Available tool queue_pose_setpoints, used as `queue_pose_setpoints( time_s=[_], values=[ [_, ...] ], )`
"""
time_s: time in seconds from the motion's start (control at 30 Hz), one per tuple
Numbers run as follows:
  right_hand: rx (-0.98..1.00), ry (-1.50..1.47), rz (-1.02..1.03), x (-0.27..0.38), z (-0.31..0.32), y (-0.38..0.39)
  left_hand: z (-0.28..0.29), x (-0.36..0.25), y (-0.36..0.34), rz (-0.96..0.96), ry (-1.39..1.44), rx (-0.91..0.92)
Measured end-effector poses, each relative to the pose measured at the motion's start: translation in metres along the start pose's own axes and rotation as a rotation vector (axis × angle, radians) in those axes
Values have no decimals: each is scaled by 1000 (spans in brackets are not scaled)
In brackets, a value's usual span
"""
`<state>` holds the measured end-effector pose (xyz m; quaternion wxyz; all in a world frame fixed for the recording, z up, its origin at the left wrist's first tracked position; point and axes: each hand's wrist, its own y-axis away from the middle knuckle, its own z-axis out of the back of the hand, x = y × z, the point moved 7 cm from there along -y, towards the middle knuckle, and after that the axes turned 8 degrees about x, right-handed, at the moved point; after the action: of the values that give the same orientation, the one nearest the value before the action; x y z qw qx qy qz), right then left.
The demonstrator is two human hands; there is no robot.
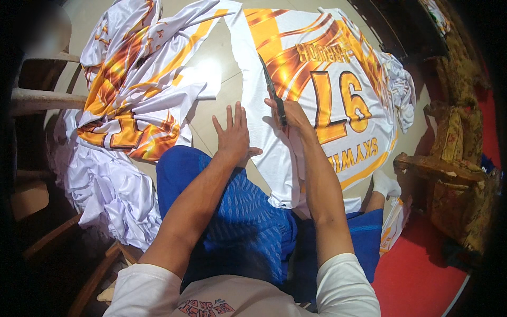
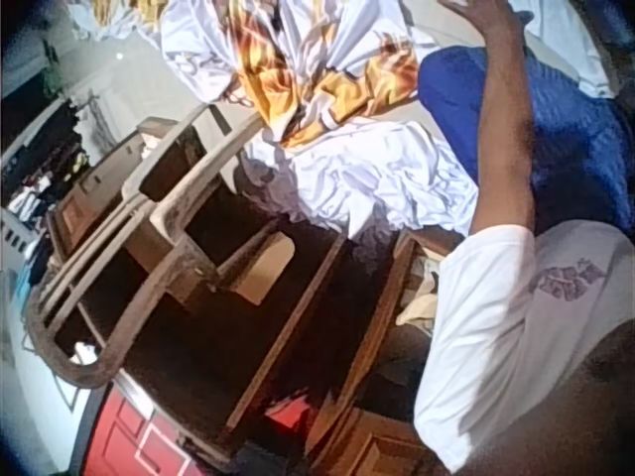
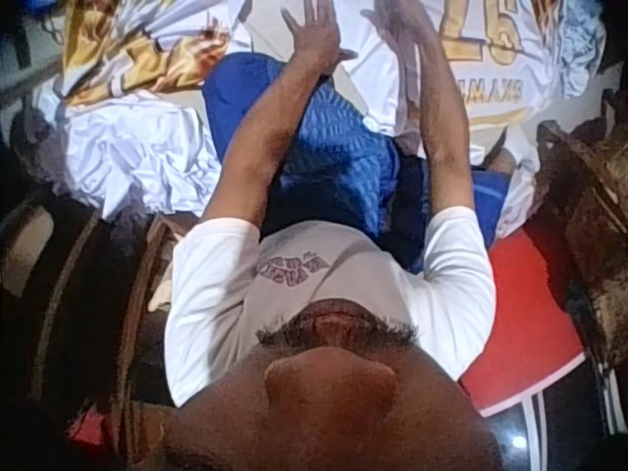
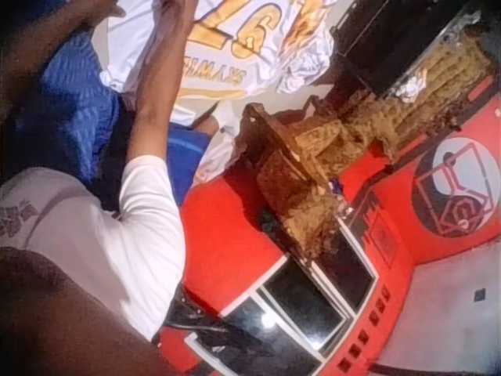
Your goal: The person sits on the floor and uses scissors to cut a white and yellow jersey. They trim the edges and cut along the seams of the garment, occasionally adjusting the fabric with their hands.
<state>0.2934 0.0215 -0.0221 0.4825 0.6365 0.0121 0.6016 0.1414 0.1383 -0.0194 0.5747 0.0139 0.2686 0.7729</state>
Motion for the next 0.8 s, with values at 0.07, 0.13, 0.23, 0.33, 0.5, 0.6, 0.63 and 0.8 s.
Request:
queue_pose_setpoints(
  time_s=[0.07, 0.13, 0.23, 0.33, 0.5, 0.6, 0.63, 0.8],
  values=[
    [-51, -19, 6, 0, 3, 4, 5, -6, -4, -11, -30, -6],
    [-104, -10, -16, 3, 5, 9, 17, 0, -28, 4, 115, -144],
    [-96, -116, 3, 7, -7, 15, 45, 27, -81, -33, 199, -427],
    [-51, -134, -25, 11, -7, 7, 73, 49, -121, -89, 94, -474],
    [-19, -211, -67, 2, -9, 11, 57, 67, -144, -98, -20, -327],
    [11, -204, -114, 3, -5, 5, 55, 65, -141, -100, -49, -378],
    [22, -191, -131, 8, -3, 4, 55, 65, -141, -100, -50, -379],
    [61, -64, 6, 8, 2, -23, 57, 68, -141, -107, -35, -398]
  ],
)
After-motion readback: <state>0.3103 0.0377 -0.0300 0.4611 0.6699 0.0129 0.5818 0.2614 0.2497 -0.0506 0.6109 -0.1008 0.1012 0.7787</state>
